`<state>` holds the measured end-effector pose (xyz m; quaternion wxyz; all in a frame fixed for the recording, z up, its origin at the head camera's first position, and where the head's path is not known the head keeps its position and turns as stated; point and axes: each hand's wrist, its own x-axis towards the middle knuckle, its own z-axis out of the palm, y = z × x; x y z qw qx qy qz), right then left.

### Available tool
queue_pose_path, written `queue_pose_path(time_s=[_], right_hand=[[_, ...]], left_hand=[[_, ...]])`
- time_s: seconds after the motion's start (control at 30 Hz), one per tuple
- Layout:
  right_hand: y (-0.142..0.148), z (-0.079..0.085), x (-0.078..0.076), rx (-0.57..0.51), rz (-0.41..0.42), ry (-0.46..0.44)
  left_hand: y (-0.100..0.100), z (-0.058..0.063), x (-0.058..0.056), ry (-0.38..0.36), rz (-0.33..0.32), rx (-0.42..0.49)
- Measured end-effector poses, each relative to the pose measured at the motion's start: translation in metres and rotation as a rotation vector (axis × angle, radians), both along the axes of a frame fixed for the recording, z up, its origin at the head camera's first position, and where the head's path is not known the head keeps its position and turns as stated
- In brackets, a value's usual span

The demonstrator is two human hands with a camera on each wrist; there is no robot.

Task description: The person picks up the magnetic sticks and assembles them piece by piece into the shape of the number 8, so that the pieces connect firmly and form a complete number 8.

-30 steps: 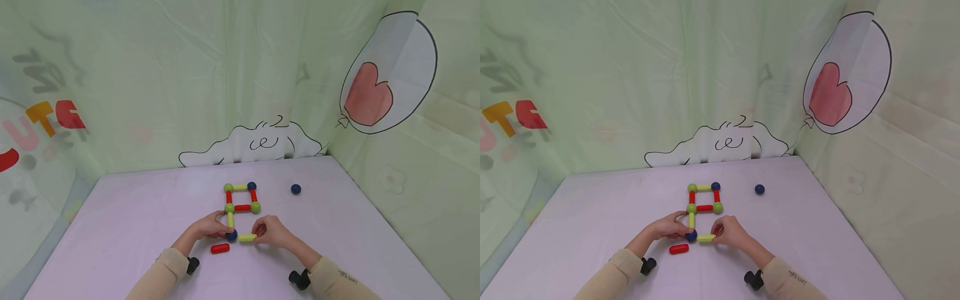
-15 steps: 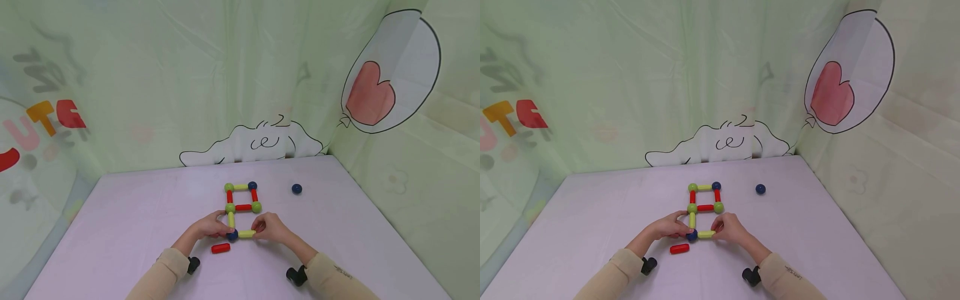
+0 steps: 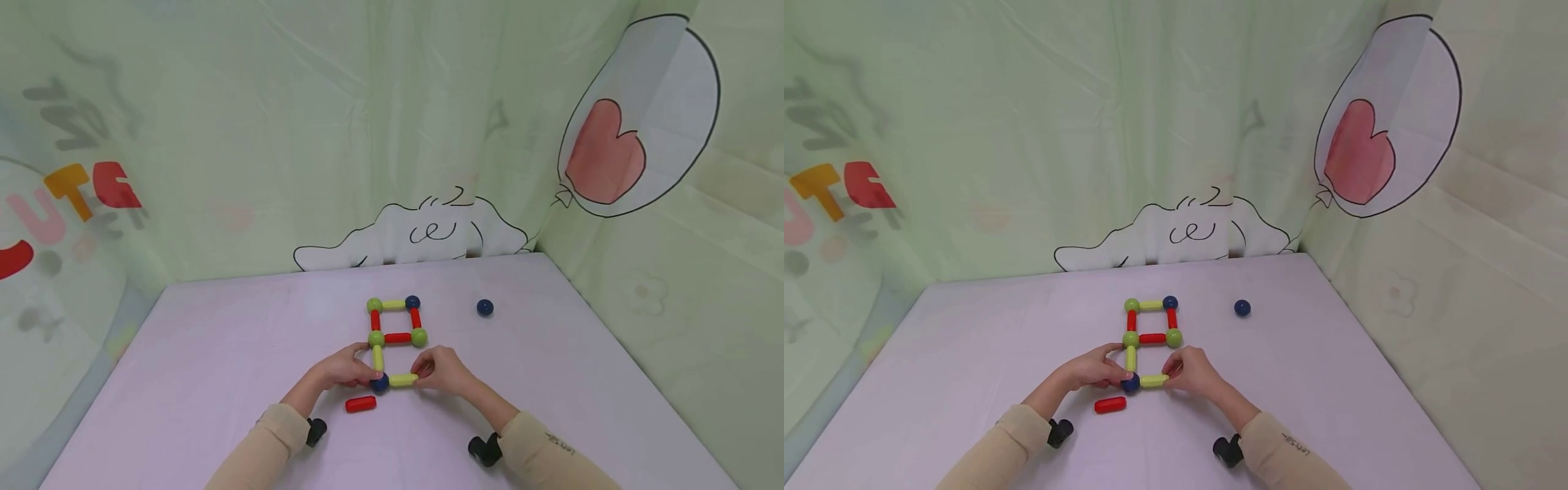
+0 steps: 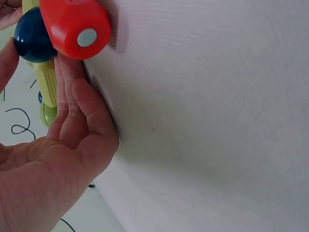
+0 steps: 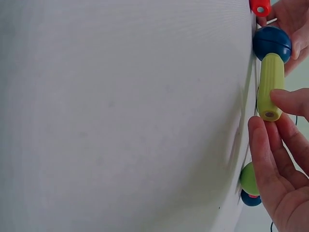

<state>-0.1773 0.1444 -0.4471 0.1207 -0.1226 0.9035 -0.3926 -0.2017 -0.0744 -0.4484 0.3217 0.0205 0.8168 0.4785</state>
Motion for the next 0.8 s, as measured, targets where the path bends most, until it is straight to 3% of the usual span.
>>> queue_pose_path(time_s=[0.47, 0.8], right_hand=[[0.002, 0.002, -0.001, -0.009, 0.018, 0.034], [0.029, 0.006, -0.017, -0.009, -0.181, 0.100]], left_hand=[[-0.001, -0.001, 0.001, 0.001, 0.005, 0.004], [-0.001, 0.002, 0.003, -0.006, 0.012, 0.017]])
